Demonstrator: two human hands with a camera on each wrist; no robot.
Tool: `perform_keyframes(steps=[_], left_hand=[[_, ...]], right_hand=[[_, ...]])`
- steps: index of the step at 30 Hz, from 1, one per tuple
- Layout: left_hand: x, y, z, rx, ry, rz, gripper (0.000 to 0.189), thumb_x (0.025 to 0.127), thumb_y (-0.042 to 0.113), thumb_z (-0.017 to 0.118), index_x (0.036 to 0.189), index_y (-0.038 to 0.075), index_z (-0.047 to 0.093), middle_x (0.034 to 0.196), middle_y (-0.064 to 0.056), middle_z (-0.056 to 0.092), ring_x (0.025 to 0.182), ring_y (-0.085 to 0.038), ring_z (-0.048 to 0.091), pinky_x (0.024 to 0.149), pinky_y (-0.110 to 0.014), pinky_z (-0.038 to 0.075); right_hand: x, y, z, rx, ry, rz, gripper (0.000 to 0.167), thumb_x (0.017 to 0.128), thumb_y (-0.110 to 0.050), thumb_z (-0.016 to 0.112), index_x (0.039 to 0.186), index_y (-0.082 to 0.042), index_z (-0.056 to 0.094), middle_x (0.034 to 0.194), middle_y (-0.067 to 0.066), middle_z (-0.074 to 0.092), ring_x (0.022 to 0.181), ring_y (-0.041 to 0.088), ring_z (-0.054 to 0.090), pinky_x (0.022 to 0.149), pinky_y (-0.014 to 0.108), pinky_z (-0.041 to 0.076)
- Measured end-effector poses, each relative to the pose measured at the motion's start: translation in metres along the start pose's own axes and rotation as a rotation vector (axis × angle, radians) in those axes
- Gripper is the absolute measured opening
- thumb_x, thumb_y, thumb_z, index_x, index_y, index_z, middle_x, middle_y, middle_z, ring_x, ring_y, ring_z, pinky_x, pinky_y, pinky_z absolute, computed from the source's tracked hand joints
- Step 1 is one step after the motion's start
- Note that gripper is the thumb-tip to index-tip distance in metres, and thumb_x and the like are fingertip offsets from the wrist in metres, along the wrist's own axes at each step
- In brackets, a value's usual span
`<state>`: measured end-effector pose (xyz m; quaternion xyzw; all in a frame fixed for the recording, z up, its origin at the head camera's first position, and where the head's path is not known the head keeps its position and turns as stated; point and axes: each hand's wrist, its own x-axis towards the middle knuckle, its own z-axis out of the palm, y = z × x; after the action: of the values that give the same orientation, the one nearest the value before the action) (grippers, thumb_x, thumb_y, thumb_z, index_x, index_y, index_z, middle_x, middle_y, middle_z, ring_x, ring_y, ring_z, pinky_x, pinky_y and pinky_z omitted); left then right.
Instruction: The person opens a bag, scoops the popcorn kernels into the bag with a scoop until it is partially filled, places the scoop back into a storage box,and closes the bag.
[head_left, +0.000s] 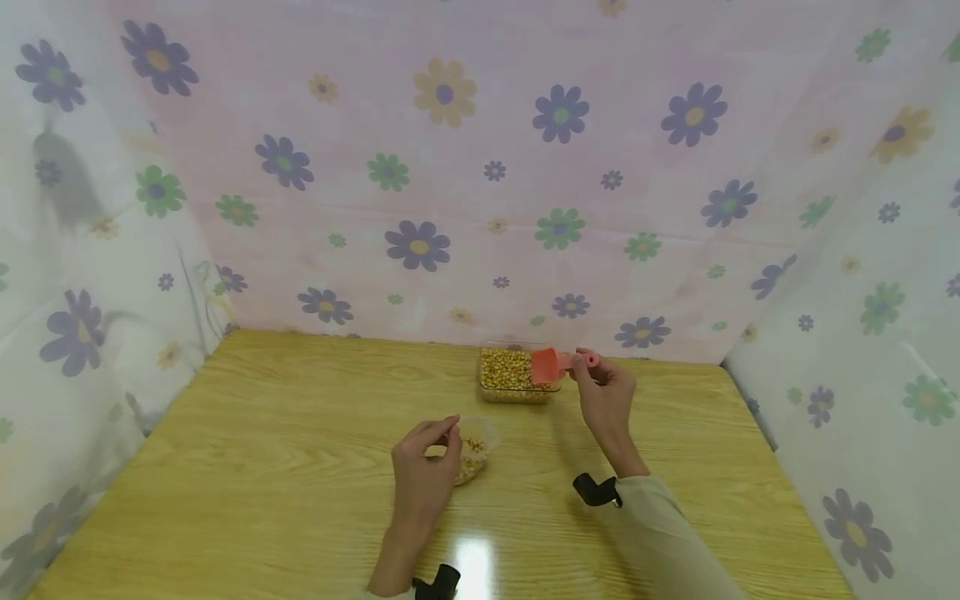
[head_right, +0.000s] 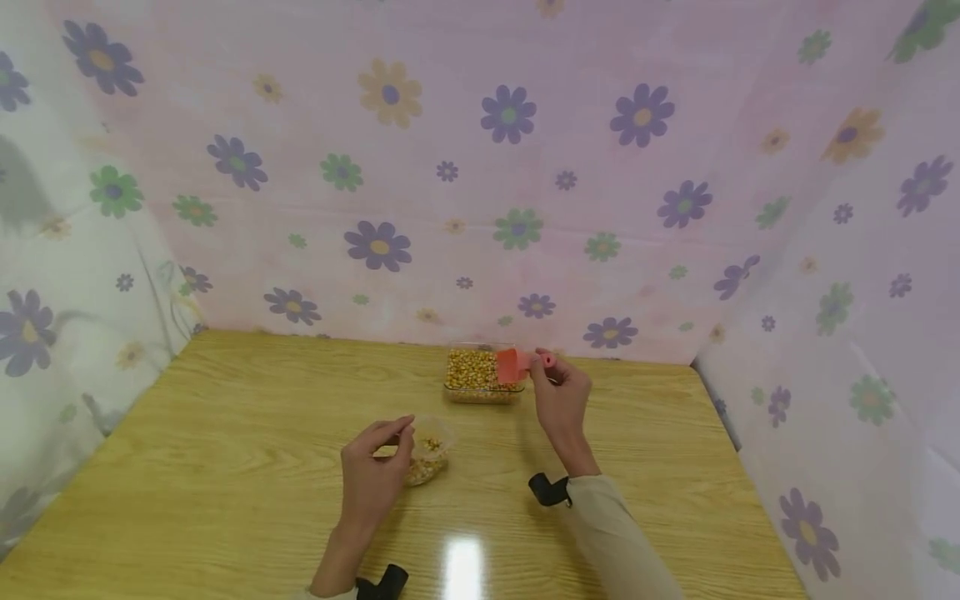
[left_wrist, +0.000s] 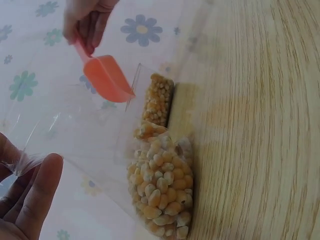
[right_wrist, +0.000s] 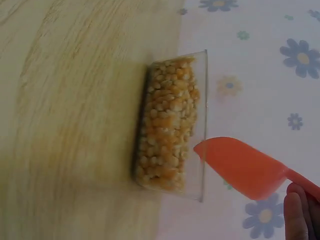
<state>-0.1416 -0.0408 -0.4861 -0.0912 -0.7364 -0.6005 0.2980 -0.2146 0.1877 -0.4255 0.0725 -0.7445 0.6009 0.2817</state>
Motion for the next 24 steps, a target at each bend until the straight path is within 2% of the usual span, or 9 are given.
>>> perform_keyframes(steps=[5,10,15,18,24], left_hand=[[0.0,0.0,0.001,0.0,-0.007,0.007,0.02,0.092,-0.008,0.068,0.106,0.0,0.079,0.087,-0.013,0.072,0.073,-0.021,0.07,0.048,-0.015,0.053],[0.001,-0.002,0.0,0.007,-0.026,-0.024,0.019,0.094,-0.006,0.067,0.107,0.0,0.079,0.087,-0.014,0.071,0.074,-0.018,0.07,0.049,-0.016,0.054],[0.001,-0.004,-0.001,0.014,-0.034,-0.051,0.018,0.095,-0.004,0.067,0.108,-0.001,0.078,0.087,-0.014,0.071,0.075,-0.016,0.069,0.048,-0.017,0.054],[0.002,-0.003,-0.001,0.008,-0.046,-0.051,0.018,0.095,-0.004,0.067,0.109,-0.002,0.078,0.087,-0.015,0.071,0.076,-0.015,0.069,0.048,-0.017,0.054],[0.003,-0.003,0.0,0.028,-0.047,-0.03,0.018,0.094,-0.005,0.067,0.108,-0.002,0.078,0.087,-0.015,0.071,0.075,-0.014,0.07,0.049,-0.017,0.054]], right_hand=[[0.0,0.03,0.008,0.032,0.029,0.083,0.019,0.097,0.005,0.062,0.1,0.021,0.071,0.092,0.039,0.069,0.066,-0.003,0.067,0.065,0.02,0.06],[0.002,0.064,0.019,0.134,0.058,0.228,0.025,0.099,-0.002,0.064,0.102,0.022,0.069,0.101,0.039,0.069,0.073,0.012,0.074,0.074,0.034,0.062],[0.003,0.07,0.025,0.184,0.089,0.375,0.031,0.101,-0.01,0.063,0.112,0.019,0.068,0.102,0.038,0.068,0.077,0.021,0.076,0.076,0.031,0.062],[0.003,0.069,0.027,0.232,0.112,0.447,0.033,0.102,-0.011,0.062,0.116,0.02,0.066,0.1,0.031,0.071,0.078,0.019,0.076,0.078,0.03,0.062],[0.003,0.068,0.027,0.254,0.114,0.568,0.031,0.102,-0.01,0.061,0.112,0.019,0.066,0.086,0.011,0.074,0.074,0.012,0.074,0.076,0.026,0.062]])
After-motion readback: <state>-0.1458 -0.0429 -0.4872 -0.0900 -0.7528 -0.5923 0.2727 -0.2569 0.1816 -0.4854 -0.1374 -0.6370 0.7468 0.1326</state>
